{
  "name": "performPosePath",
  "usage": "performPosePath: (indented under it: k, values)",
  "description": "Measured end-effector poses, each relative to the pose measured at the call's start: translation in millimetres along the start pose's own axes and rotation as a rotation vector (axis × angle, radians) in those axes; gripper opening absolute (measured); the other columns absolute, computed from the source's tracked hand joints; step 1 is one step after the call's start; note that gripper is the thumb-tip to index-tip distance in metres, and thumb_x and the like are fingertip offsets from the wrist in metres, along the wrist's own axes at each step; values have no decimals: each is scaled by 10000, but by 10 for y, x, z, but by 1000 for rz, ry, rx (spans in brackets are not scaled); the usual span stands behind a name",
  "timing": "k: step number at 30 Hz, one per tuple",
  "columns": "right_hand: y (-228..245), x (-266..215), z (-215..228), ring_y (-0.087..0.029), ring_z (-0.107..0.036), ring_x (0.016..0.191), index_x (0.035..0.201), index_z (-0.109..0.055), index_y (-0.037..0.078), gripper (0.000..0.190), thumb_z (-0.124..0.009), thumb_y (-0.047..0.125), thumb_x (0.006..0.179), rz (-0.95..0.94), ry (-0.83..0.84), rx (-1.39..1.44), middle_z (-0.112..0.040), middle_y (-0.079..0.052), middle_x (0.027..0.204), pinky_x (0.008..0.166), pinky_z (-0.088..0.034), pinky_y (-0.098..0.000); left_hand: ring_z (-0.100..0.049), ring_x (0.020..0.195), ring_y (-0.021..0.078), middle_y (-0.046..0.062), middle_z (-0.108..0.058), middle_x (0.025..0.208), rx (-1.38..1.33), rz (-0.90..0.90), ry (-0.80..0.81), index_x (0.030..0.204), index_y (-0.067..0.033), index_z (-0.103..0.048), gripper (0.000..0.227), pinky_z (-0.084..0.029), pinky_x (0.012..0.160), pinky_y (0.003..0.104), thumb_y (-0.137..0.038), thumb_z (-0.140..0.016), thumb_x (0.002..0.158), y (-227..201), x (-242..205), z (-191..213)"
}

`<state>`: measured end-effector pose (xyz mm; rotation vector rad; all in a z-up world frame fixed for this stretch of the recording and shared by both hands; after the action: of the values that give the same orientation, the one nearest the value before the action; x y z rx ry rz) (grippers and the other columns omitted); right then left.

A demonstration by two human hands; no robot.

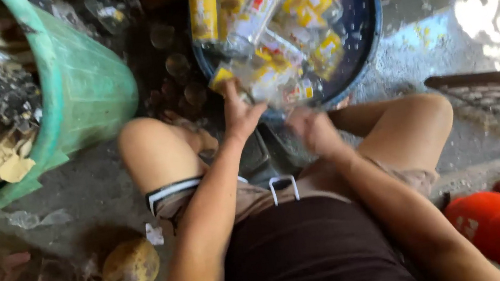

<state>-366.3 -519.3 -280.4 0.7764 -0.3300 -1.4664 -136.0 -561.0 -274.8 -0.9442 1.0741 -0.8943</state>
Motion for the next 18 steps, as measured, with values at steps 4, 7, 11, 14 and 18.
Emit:
performPosePath:
  k: [4,7,11,14,18]
  values:
    - [50,67,21,-379,-661,1111,1492,-560,347,465,-590,408,1033,-155,1,56,-747,-163,1130,957,-532,-514,-584,1284,435,244,-598,1326,65,42,48,1432,-99,-422,891,-504,1054,537,-239,-858,667,185,-7,-118]
    - [356,-71,43,-377,-723,965,1481,-512,508,496,-560,565,990,-22,234,-71,-776,-167,907,869,-577,-510,-626,1236,389,200,-665,1244,29,83,10,1370,-139,-521,823,-537,993,497,-217,-904,645,379,-27,-149]
    - [223,33,-28,-415,-702,897,1399,-634,259,413,-603,411,1016,18,-30,-40,-723,-247,866,787,-549,-534,-618,1251,394,210,-655,1265,117,99,3,1368,-136,-488,860,-505,1039,510,-250,-858,600,329,65,-81]
    - [230,85,-7,-399,-721,774,1237,-722,212,331,-659,421,988,111,-66,-113,-710,-219,727,672,-541,-545,-619,1234,419,236,-653,1225,46,88,-31,1324,-91,-500,832,-511,1009,502,-183,-866,583,415,31,-65]
    - [52,130,-85,-451,-696,827,878,-770,122,226,-708,339,892,98,24,-40,-724,-180,722,719,-535,-546,-608,1254,402,228,-629,1252,18,57,-51,1336,-109,-468,895,-508,1032,476,-176,-904,557,367,56,-48]
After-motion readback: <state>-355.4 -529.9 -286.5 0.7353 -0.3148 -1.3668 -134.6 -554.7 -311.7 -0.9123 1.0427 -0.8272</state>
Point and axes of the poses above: each hand's wrist, its own x-axis towards the middle knuckle, its own z-axis out of the back of the hand, y = z × x, the point moved 2 cm from there along x, towards the middle knuckle
